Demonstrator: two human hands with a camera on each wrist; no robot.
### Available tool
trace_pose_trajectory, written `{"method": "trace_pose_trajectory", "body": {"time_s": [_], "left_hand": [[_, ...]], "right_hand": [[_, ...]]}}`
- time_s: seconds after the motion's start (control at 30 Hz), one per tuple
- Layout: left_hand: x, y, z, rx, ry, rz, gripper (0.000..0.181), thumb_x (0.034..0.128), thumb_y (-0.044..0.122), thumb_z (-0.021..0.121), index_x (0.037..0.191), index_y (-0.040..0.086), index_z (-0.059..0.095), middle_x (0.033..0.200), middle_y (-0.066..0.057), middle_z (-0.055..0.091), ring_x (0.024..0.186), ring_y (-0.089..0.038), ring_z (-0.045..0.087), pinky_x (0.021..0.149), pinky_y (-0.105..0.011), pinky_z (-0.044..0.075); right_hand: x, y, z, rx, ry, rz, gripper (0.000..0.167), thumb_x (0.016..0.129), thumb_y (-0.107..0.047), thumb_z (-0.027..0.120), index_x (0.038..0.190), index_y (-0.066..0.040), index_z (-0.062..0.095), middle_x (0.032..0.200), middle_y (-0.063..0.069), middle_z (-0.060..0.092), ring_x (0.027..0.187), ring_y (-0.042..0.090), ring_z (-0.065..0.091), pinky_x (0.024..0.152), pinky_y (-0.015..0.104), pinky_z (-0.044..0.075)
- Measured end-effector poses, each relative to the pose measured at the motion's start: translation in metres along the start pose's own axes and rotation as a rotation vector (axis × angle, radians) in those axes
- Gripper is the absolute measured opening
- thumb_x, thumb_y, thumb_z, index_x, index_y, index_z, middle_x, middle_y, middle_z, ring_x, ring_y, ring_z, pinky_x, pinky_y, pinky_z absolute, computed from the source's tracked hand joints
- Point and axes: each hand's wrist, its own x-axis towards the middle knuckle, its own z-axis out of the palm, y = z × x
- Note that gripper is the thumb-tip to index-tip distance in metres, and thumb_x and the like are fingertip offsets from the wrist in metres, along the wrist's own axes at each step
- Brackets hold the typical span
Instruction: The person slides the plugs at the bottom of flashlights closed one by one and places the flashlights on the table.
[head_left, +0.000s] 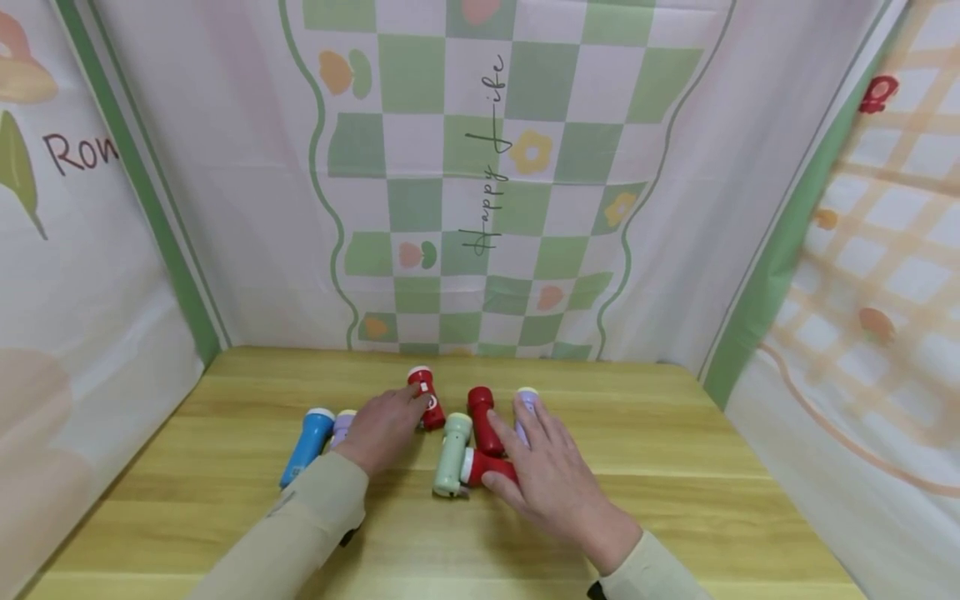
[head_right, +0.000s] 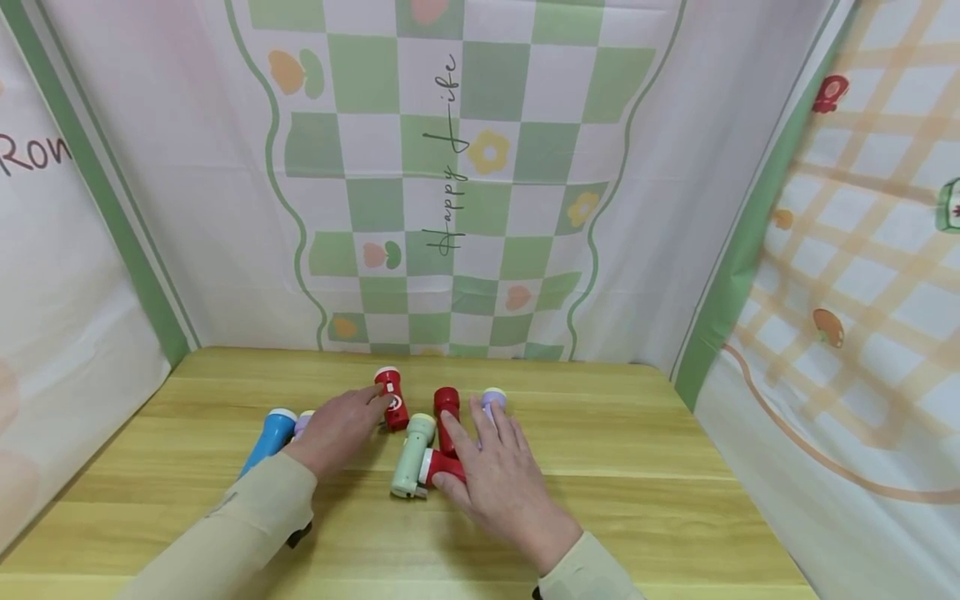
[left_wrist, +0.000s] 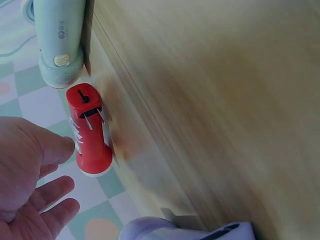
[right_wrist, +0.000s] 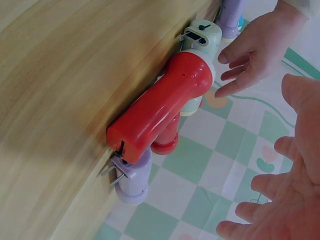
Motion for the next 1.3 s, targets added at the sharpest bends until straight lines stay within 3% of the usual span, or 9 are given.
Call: {"method": "trace_pose_trajectory", "body": {"time_s": [0.2, 0.43, 0.63, 1.0, 1.3], "left_hand": [[0.006, -0.001, 0.002, 0.007, 0.012, 0.050, 0.042, 0.0982, -0.001, 0.068, 0.140, 0.005, 0.062, 0.144, -0.017, 0.061, 0.126, -0.035, 0.064, 0.104, -0.049, 0.055], [0.012, 0.003, 0.005, 0.069, -0.070, 0.035, 0.050, 0.0989, 0.004, 0.069, 0.147, 0.007, 0.057, 0.154, -0.014, 0.053, 0.136, -0.034, 0.057, 0.111, -0.048, 0.050], [0.016, 0.004, 0.008, 0.077, -0.103, 0.011, 0.049, 0.0999, 0.007, 0.069, 0.148, 0.010, 0.057, 0.153, -0.012, 0.054, 0.130, -0.035, 0.061, 0.108, -0.049, 0.053], [0.017, 0.002, 0.009, 0.093, -0.088, 0.018, 0.042, 0.1008, 0.007, 0.067, 0.142, 0.013, 0.062, 0.143, -0.011, 0.062, 0.110, -0.035, 0.068, 0.094, -0.049, 0.059], [0.015, 0.002, 0.009, 0.120, -0.090, 0.029, 0.041, 0.1005, 0.007, 0.068, 0.140, 0.015, 0.063, 0.141, -0.010, 0.064, 0.109, -0.034, 0.068, 0.093, -0.048, 0.059]], "right_hand": [[0.001, -0.001, 0.000, 0.020, -0.024, 0.022, 0.076, 0.102, -0.055, 0.059, 0.164, -0.018, 0.034, 0.171, 0.021, 0.021, 0.159, 0.045, 0.014, 0.122, 0.066, 0.027], [0.000, -0.001, 0.000, 0.016, -0.037, 0.029, 0.076, 0.102, -0.056, 0.058, 0.164, -0.019, 0.033, 0.172, 0.020, 0.020, 0.159, 0.043, 0.012, 0.123, 0.065, 0.026], [-0.001, -0.002, 0.000, 0.016, -0.063, 0.048, 0.077, 0.102, -0.058, 0.056, 0.165, -0.022, 0.031, 0.173, 0.018, 0.018, 0.160, 0.043, 0.010, 0.124, 0.065, 0.026], [0.001, -0.003, -0.002, 0.031, -0.066, 0.047, 0.075, 0.103, -0.058, 0.056, 0.164, -0.021, 0.033, 0.172, 0.019, 0.019, 0.160, 0.043, 0.010, 0.124, 0.065, 0.025], [0.001, -0.003, -0.001, 0.029, -0.071, 0.045, 0.076, 0.103, -0.058, 0.056, 0.165, -0.023, 0.031, 0.172, 0.019, 0.019, 0.160, 0.043, 0.009, 0.124, 0.066, 0.024]]}}
